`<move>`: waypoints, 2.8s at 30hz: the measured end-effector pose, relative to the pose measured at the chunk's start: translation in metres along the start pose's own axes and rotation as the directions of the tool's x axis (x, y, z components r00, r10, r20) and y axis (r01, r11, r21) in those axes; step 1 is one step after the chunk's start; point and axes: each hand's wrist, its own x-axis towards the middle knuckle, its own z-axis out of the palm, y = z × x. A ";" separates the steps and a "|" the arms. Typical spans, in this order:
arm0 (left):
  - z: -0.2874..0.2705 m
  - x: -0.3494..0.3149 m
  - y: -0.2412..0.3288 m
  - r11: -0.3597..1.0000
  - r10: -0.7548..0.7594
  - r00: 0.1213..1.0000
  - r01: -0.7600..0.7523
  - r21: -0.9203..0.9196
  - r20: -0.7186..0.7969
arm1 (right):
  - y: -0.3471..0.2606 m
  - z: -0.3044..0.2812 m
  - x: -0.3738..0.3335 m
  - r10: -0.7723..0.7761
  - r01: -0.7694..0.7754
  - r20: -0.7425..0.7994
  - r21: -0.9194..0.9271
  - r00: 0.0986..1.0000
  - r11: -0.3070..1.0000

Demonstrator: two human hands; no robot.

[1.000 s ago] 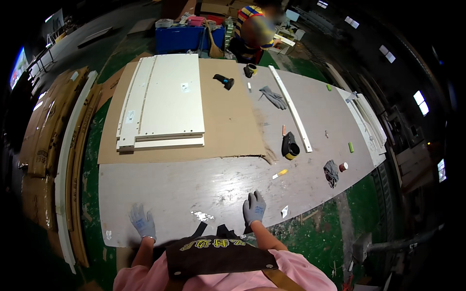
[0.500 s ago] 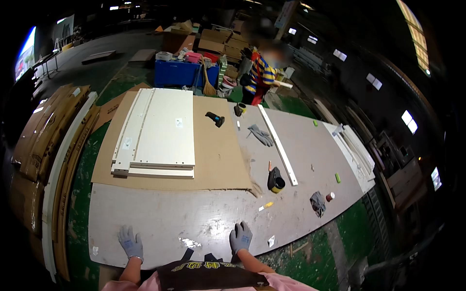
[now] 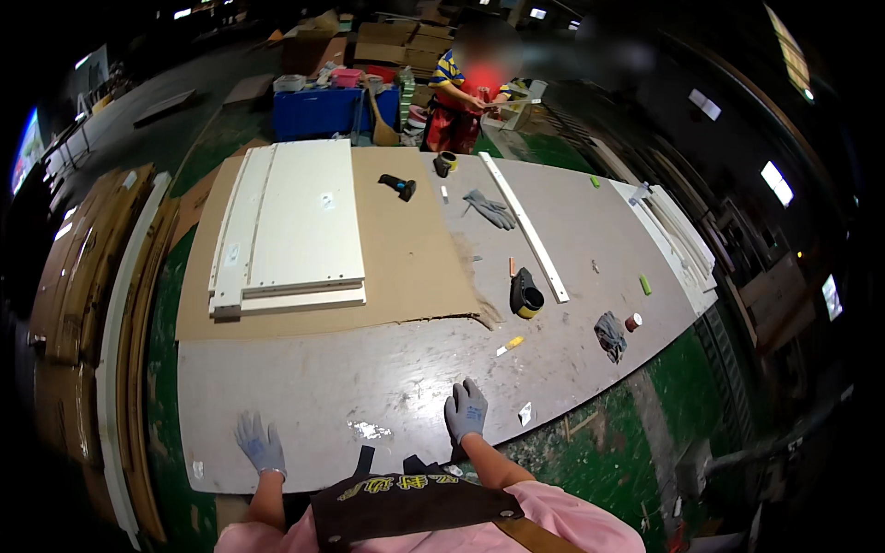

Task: The person assembles white flat-pack furniture components on a large workbench. They pick up panels and trim pieces, align them, and place them into position to form a frame. The person handles the parts by hand, occasionally adjusting their position to ensure alignment.

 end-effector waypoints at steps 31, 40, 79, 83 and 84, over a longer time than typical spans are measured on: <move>-0.024 0.009 0.014 1.000 -0.001 1.000 0.001 0.021 0.007 | -0.001 0.009 -0.006 -0.012 0.012 0.010 -0.059 1.000 0.998; -0.028 0.011 0.017 0.999 0.010 0.999 -0.011 0.030 0.038 | 0.002 0.012 -0.007 -0.007 0.007 0.003 -0.072 1.000 0.997; 0.098 0.205 -0.010 -0.451 -0.055 0.943 -0.318 0.834 0.329 | 0.006 0.019 -0.003 -0.080 0.077 -0.022 -0.111 0.997 0.991; 0.081 0.312 0.039 -0.632 -0.525 0.672 0.103 -0.768 0.522 | 0.006 0.014 -0.005 0.008 -0.007 0.015 -0.073 1.000 0.997; 0.087 0.324 0.030 -0.642 -0.539 0.683 0.047 -0.766 0.493 | 0.005 0.014 -0.002 -0.015 0.016 0.019 -0.064 1.000 0.998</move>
